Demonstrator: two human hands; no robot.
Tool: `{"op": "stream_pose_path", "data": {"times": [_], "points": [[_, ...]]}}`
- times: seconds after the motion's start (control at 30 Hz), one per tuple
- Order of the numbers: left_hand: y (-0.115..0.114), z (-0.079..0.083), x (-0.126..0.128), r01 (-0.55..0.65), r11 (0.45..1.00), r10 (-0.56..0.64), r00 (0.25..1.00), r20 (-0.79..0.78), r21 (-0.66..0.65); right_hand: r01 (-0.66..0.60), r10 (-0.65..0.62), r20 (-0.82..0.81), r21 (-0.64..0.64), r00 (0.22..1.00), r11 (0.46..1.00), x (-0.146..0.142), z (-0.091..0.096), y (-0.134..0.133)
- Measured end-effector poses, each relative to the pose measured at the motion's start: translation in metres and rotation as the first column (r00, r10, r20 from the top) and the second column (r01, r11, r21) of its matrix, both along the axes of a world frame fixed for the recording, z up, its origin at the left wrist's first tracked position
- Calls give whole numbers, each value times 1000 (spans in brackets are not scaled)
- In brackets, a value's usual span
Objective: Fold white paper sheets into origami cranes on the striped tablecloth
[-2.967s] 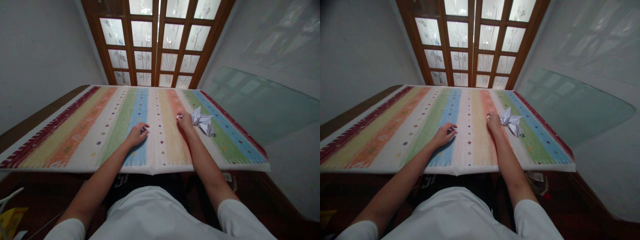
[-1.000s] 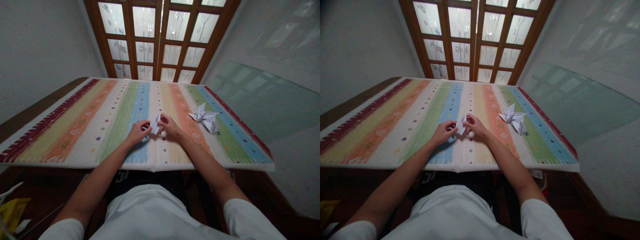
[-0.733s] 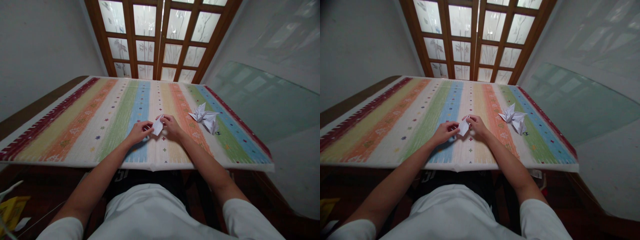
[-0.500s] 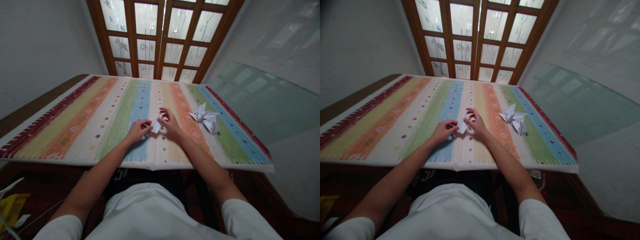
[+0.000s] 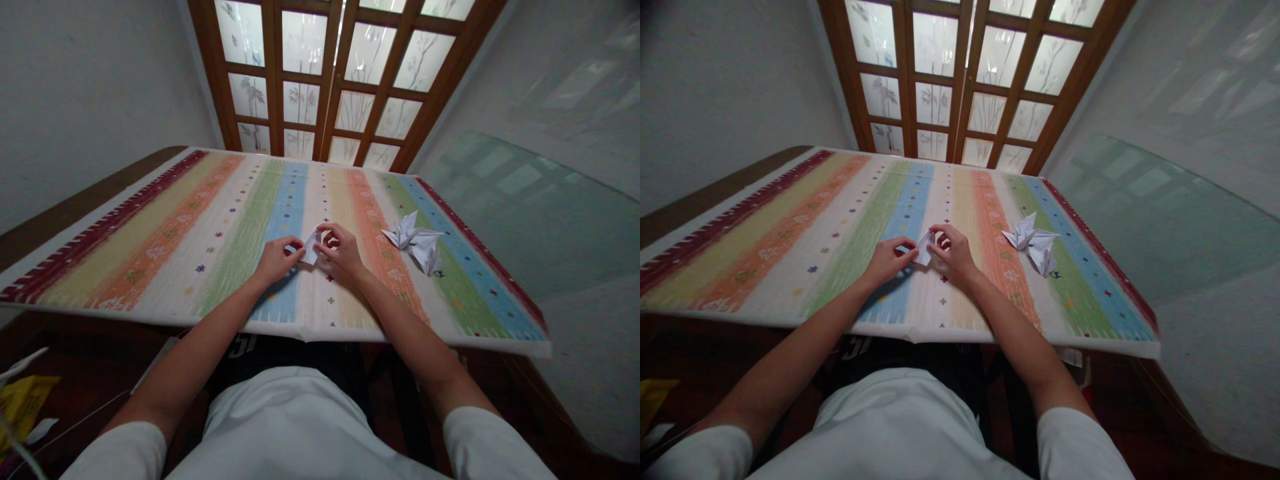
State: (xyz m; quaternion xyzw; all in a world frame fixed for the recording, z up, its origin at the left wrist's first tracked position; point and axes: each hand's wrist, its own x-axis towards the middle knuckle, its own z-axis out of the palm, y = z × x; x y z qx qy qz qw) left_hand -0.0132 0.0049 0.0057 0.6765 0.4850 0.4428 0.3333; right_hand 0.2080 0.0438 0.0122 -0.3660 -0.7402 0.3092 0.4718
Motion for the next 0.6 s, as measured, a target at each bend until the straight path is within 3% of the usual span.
{"op": "stream_pose_path", "data": {"times": [0.17, 0.33, 0.4, 0.47, 0.53, 0.6], "points": [[4, -1, -2, -80, 993, 87, 993, -85, 84, 5, -4, -44, 13, 999, 1000, 0, 3, -2], [8, -2, -4, -193, 979, 196, 980, -39, 72, -183, 181, -40, -52, 983, 982, 1, 8, -9], [9, -2, -5, -235, 970, 236, 972, -13, 64, -340, 347, 10, -165, 938, 926, 0, 8, -13], [9, 0, -5, -251, 966, 251, 968, 13, 60, -495, 529, 20, -323, 848, 807, -2, 5, -15], [8, 3, -4, -223, 973, 221, 974, 40, 67, -561, 610, -34, -435, 791, 704, -4, 0, -15], [6, 5, -3, -176, 980, 170, 983, 64, 90, -537, 570, -74, -452, 818, 712, -4, -4, -13]]}}
